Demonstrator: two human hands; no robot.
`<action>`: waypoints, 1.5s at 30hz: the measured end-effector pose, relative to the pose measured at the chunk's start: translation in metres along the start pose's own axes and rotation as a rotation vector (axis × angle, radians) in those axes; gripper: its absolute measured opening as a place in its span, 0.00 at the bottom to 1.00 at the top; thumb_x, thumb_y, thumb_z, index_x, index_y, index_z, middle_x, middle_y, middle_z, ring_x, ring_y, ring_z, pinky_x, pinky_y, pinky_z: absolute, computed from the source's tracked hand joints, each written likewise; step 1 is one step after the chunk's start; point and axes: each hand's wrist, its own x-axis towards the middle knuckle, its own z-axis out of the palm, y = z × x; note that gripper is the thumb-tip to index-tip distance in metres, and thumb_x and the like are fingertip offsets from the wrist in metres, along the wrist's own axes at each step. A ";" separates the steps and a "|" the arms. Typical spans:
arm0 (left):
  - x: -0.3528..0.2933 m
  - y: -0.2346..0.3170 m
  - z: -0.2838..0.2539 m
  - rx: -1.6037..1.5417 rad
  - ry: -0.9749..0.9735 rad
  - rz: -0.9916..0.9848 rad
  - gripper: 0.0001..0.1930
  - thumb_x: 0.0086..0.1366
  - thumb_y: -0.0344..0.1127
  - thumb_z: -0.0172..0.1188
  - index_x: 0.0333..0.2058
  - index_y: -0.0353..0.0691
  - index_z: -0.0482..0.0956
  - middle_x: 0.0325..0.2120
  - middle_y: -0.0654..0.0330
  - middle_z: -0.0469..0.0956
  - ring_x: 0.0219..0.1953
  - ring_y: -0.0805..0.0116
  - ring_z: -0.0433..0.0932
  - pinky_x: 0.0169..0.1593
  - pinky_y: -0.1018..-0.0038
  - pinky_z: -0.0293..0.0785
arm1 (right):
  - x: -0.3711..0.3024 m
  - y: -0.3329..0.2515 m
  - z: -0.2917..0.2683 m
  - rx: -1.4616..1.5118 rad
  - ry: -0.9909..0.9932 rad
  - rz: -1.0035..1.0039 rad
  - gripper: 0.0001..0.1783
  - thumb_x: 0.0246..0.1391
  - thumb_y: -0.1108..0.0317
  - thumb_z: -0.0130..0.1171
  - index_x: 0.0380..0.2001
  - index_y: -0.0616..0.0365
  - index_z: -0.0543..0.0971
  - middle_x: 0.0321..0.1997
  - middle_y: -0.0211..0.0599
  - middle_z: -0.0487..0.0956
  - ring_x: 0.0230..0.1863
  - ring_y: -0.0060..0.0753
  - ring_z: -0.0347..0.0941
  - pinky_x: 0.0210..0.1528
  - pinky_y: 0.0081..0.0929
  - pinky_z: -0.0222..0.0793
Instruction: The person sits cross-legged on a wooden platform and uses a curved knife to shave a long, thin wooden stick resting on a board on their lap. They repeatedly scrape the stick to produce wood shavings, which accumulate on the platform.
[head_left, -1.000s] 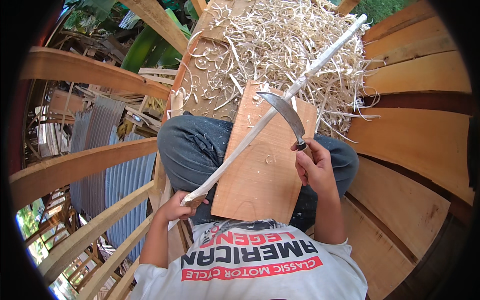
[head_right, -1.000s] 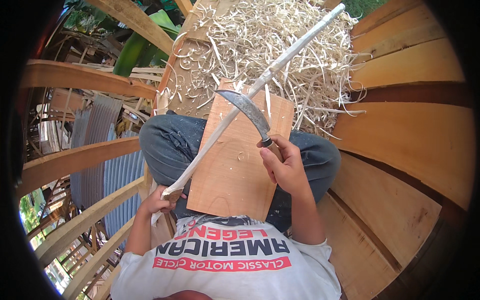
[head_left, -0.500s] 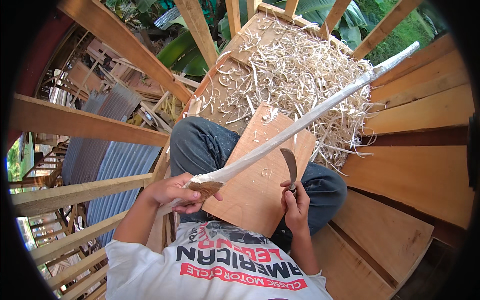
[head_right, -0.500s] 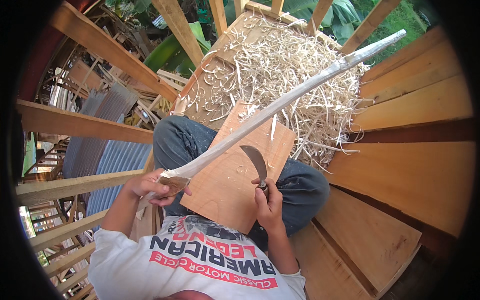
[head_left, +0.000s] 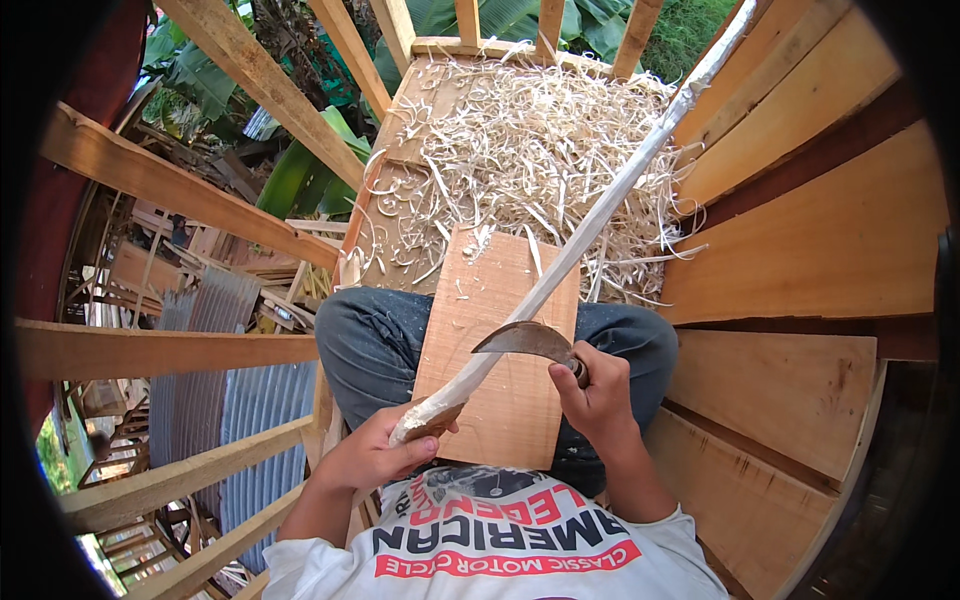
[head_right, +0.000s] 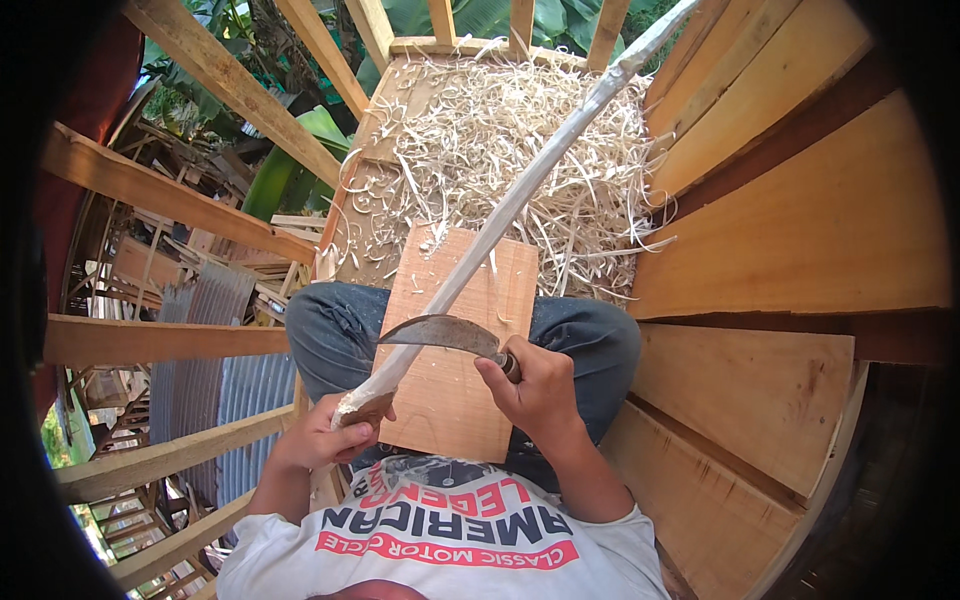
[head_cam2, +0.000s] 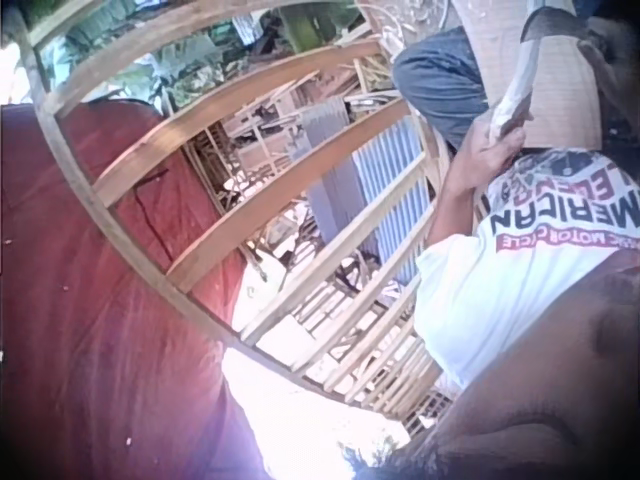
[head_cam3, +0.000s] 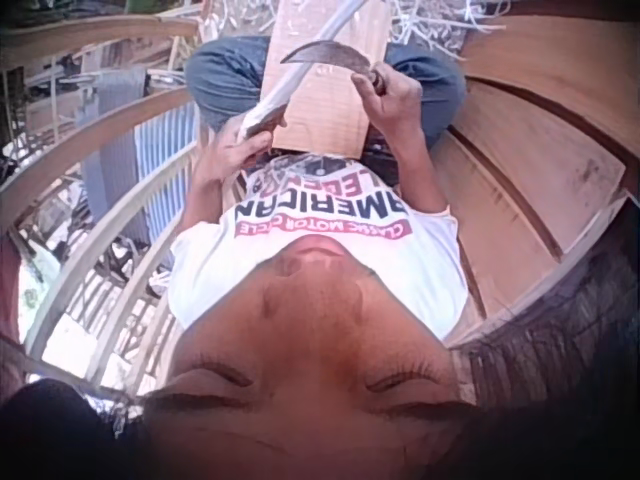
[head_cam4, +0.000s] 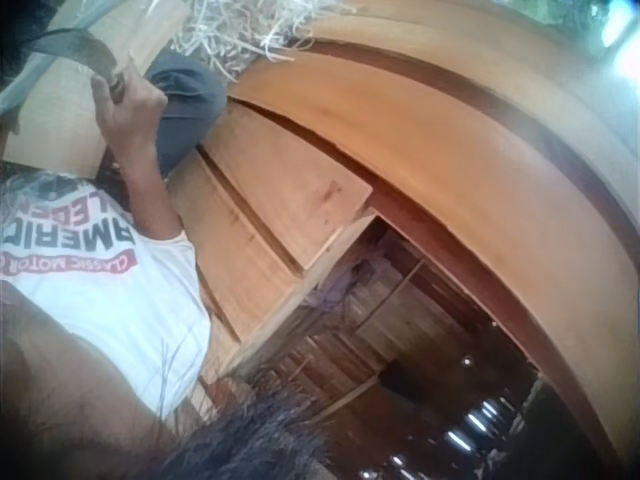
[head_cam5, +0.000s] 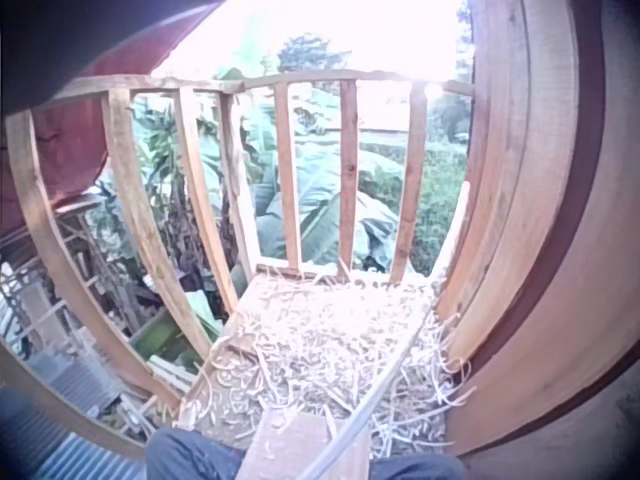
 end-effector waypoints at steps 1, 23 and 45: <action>-0.006 0.002 0.000 0.009 0.002 -0.062 0.17 0.64 0.34 0.56 0.49 0.32 0.71 0.29 0.66 0.72 0.30 0.82 0.67 0.35 0.81 0.64 | 0.000 -0.002 -0.001 -0.043 0.007 -0.010 0.26 0.49 0.52 0.65 0.14 0.60 0.68 0.09 0.37 0.62 0.10 0.36 0.60 0.15 0.29 0.55; -0.022 -0.021 0.026 -0.208 -0.018 -0.075 0.19 0.65 0.34 0.53 0.50 0.27 0.64 0.17 0.69 0.63 0.14 0.84 0.58 0.19 0.84 0.53 | 0.041 0.005 -0.017 -0.349 0.199 -0.158 0.39 0.34 0.29 0.64 0.11 0.57 0.65 0.08 0.32 0.58 0.10 0.31 0.57 0.14 0.27 0.53; -0.026 -0.035 0.025 -0.052 -0.056 -0.179 0.20 0.66 0.34 0.53 0.55 0.32 0.66 0.38 0.61 0.74 0.34 0.78 0.71 0.37 0.82 0.67 | 0.093 0.046 -0.061 -0.091 0.439 0.214 0.37 0.59 0.40 0.50 0.11 0.63 0.60 0.12 0.25 0.53 0.18 0.18 0.48 0.19 0.30 0.43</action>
